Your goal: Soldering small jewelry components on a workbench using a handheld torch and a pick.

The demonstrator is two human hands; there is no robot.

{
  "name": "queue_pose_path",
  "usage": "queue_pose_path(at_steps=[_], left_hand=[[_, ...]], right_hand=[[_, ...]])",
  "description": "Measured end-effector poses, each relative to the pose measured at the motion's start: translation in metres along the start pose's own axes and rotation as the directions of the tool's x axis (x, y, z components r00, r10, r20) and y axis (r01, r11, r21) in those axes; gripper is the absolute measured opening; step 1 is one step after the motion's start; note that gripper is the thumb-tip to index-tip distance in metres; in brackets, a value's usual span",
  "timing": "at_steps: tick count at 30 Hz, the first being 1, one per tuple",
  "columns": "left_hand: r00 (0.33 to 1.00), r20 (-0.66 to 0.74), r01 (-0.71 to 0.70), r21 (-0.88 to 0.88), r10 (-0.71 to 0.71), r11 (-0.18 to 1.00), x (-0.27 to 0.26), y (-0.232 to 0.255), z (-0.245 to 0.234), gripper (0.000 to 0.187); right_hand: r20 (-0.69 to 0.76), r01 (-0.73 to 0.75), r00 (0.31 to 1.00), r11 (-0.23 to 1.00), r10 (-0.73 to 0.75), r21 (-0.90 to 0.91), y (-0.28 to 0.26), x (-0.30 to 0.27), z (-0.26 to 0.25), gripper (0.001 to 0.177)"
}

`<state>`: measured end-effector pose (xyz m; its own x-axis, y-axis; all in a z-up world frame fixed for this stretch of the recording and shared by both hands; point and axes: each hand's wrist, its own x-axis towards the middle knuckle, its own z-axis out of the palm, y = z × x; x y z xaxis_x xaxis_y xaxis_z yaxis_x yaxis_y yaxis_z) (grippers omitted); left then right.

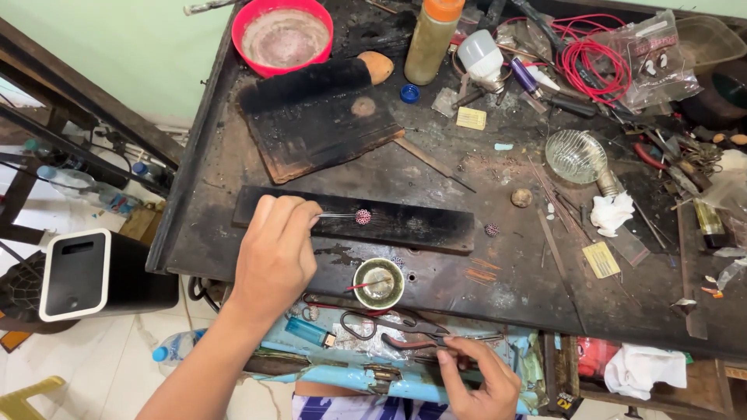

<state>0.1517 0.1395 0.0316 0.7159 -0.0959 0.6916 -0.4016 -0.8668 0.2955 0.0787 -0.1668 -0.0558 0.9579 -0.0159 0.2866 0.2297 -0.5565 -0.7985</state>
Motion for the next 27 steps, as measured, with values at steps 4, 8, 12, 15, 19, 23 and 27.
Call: queue_pose_path(at_steps=[4, 8, 12, 15, 19, 23, 27], left_hand=[[0.973, -0.025, 0.222, -0.200, -0.231, 0.954, 0.000, 0.024, -0.004, 0.014], [0.821, 0.169, 0.557, -0.443, -0.545, 0.702, 0.001, 0.051, -0.012, 0.016], [0.739, 0.276, 0.640, -0.573, -0.614, 0.512, -0.003, 0.068, -0.014, 0.016], [0.746, 0.300, 0.629, -0.612, -0.595, 0.480, 0.000, 0.077, -0.017, 0.017], [0.734, 0.322, 0.635, -0.638, -0.598, 0.436, 0.000, 0.082, -0.017, 0.016], [0.723, 0.347, 0.643, -0.653, -0.597, 0.400, -0.001, 0.082, -0.015, 0.017], [0.687, 0.392, 0.675, -0.656, -0.612, 0.337, -0.002, 0.082, -0.013, 0.018]], right_hand=[[-0.013, -0.019, 1.000, 1.000, 0.019, 0.006, 0.000, -0.002, 0.000, 0.015], [-0.034, -0.060, 0.998, 0.997, 0.061, 0.045, -0.003, -0.001, 0.000, 0.015], [-0.038, -0.042, 0.998, 0.997, 0.045, 0.057, 0.000, -0.003, -0.001, 0.014], [-0.061, 0.004, 0.998, 0.997, 0.000, 0.077, 0.002, -0.002, 0.000, 0.012], [-0.036, -0.041, 0.998, 0.997, 0.044, 0.062, 0.005, -0.003, -0.002, 0.014], [-0.036, -0.057, 0.998, 0.996, 0.060, 0.063, 0.004, -0.003, -0.002, 0.014], [-0.040, -0.053, 0.998, 0.996, 0.056, 0.069, 0.004, -0.003, -0.001, 0.013]])
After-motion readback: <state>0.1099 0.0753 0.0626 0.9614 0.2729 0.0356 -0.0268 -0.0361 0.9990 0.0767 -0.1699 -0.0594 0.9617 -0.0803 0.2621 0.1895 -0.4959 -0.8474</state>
